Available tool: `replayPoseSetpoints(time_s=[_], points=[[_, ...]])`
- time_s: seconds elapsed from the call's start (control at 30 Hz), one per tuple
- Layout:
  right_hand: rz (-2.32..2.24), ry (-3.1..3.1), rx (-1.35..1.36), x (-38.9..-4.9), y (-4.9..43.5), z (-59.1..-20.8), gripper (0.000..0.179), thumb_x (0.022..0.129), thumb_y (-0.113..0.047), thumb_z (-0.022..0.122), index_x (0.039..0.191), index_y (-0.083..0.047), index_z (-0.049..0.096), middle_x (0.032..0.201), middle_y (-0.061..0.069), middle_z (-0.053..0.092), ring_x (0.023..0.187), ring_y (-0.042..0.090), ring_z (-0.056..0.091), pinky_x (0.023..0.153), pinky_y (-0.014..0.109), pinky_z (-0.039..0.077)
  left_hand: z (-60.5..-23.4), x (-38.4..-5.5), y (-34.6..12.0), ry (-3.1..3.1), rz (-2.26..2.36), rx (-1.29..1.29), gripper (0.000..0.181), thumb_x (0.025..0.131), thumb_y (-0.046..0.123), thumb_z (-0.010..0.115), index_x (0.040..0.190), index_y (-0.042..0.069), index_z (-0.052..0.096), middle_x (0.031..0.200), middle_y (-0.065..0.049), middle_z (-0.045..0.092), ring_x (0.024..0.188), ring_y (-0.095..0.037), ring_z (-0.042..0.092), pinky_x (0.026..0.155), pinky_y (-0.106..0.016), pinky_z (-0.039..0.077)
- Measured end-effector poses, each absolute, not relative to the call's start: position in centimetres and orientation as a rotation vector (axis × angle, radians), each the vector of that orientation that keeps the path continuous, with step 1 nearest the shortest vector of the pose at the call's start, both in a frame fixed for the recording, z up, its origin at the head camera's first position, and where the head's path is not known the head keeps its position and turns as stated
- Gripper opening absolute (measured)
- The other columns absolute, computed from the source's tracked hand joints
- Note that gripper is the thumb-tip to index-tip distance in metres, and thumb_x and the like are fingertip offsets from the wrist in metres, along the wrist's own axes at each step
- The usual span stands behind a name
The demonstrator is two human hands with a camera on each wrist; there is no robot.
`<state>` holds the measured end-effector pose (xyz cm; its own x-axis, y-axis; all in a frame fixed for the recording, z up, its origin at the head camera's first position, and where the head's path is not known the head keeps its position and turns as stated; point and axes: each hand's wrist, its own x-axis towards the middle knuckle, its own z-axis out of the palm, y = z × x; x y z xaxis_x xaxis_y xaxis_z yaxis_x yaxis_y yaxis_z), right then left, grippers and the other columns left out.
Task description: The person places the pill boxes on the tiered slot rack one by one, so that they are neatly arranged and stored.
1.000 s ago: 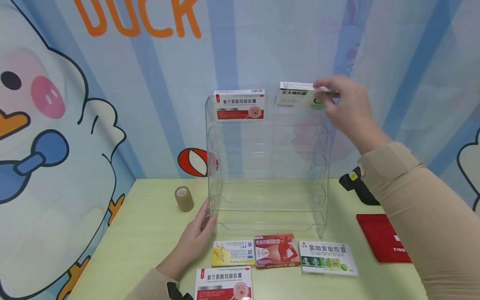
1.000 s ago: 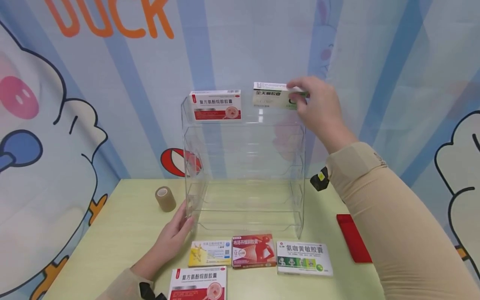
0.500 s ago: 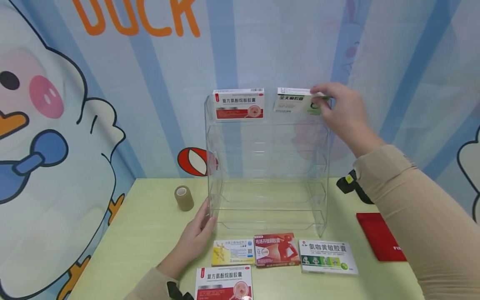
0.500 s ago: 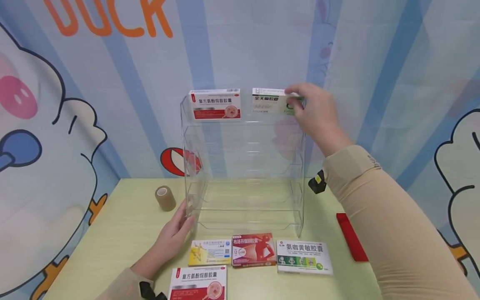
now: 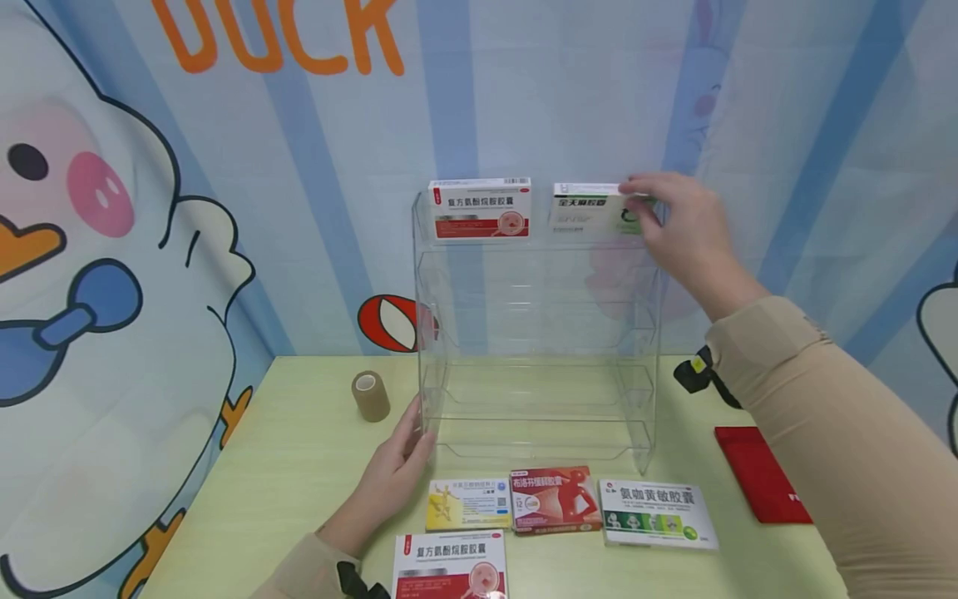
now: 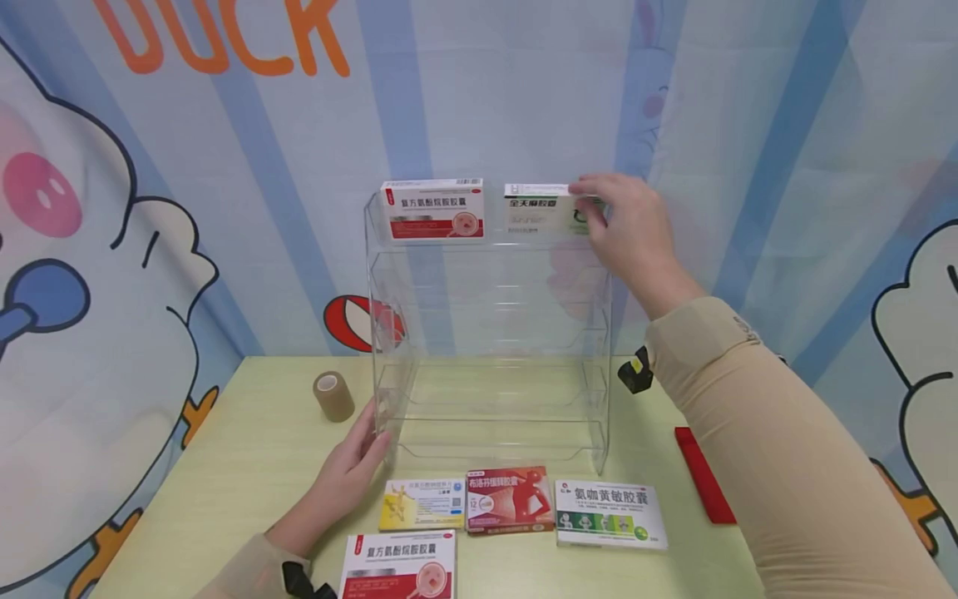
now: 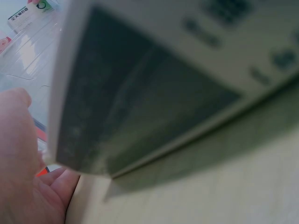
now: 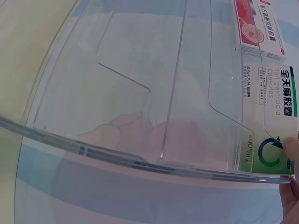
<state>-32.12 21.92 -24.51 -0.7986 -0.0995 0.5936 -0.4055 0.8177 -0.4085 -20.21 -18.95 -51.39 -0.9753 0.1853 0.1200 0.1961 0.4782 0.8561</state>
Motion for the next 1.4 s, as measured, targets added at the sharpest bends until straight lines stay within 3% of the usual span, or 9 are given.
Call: replayPoseSetpoints(time_s=[0.27,0.63,0.8,0.9,1.03,1.1,1.23,1.4], points=[[0.682,-2.424,0.380,-31.8,21.8,-24.7,0.031,0.112,-0.017,0.065,0.140,-0.012,0.075,0.158,0.008,0.066,0.151,0.037,0.057,0.131,0.059,0.043,-51.4,-20.1,-18.9,-2.701,-1.560,-0.328,0.071,0.116,0.042,0.054,0.176,0.045,0.015,0.180,-0.002,0.038,0.158,-0.035,0.052,0.133,-0.058,0.040],[0.797,-2.236,0.412,-31.2,22.2,-25.3,0.040,0.108,-0.022,0.071,0.143,-0.003,0.070,0.148,0.019,0.071,0.145,0.040,0.063,0.130,0.054,0.047,-51.5,-20.2,-18.7,-2.705,-1.546,-0.339,0.071,0.117,0.043,0.053,0.176,0.045,0.014,0.180,-0.004,0.038,0.158,-0.036,0.052,0.133,-0.059,0.040],[0.817,-2.144,0.455,-30.4,22.2,-25.4,0.040,0.106,-0.023,0.074,0.139,-0.001,0.072,0.142,0.019,0.074,0.136,0.038,0.067,0.118,0.056,0.055,-51.5,-20.2,-18.7,-2.705,-1.545,-0.340,0.071,0.117,0.044,0.053,0.177,0.044,0.014,0.180,-0.004,0.037,0.158,-0.036,0.052,0.132,-0.058,0.041],[0.842,-2.097,0.505,-29.7,22.2,-25.8,0.037,0.105,-0.021,0.075,0.136,0.001,0.073,0.137,0.019,0.076,0.127,0.035,0.069,0.110,0.044,0.059,-51.4,-20.2,-18.7,-2.708,-1.544,-0.336,0.072,0.116,0.043,0.053,0.177,0.044,0.014,0.180,-0.005,0.038,0.158,-0.036,0.051,0.132,-0.057,0.041],[0.868,-2.051,0.592,-28.7,21.8,-26.8,0.037,0.103,-0.017,0.077,0.133,0.004,0.073,0.131,0.019,0.077,0.117,0.035,0.072,0.103,0.017,0.053,-51.4,-20.2,-18.7,-2.705,-1.546,-0.337,0.072,0.117,0.043,0.053,0.177,0.043,0.014,0.180,-0.005,0.038,0.158,-0.036,0.051,0.132,-0.056,0.042],[0.876,-2.044,0.644,-28.1,21.5,-27.5,0.038,0.102,-0.016,0.078,0.133,0.005,0.072,0.130,0.020,0.077,0.114,0.036,0.073,0.100,0.010,0.051,-51.4,-20.2,-18.8,-2.700,-1.552,-0.337,0.072,0.116,0.043,0.054,0.177,0.043,0.014,0.180,-0.005,0.037,0.158,-0.037,0.051,0.131,-0.057,0.042],[0.888,-2.078,0.733,-26.9,20.6,-28.9,0.043,0.099,-0.015,0.079,0.138,0.002,0.071,0.131,0.018,0.076,0.113,0.035,0.074,0.099,0.016,0.054,-51.6,-20.2,-18.8,-2.694,-1.552,-0.335,0.072,0.116,0.044,0.054,0.177,0.043,0.014,0.180,-0.006,0.037,0.158,-0.037,0.051,0.131,-0.057,0.042],[0.889,-2.163,0.830,-25.2,19.1,-30.5,0.050,0.095,-0.016,0.083,0.141,-0.004,0.070,0.134,0.014,0.076,0.114,0.031,0.075,0.098,0.035,0.063,-51.7,-20.3,-18.8,-2.695,-1.546,-0.329,0.072,0.116,0.045,0.053,0.176,0.044,0.014,0.180,-0.006,0.038,0.158,-0.037,0.051,0.131,-0.058,0.042]])
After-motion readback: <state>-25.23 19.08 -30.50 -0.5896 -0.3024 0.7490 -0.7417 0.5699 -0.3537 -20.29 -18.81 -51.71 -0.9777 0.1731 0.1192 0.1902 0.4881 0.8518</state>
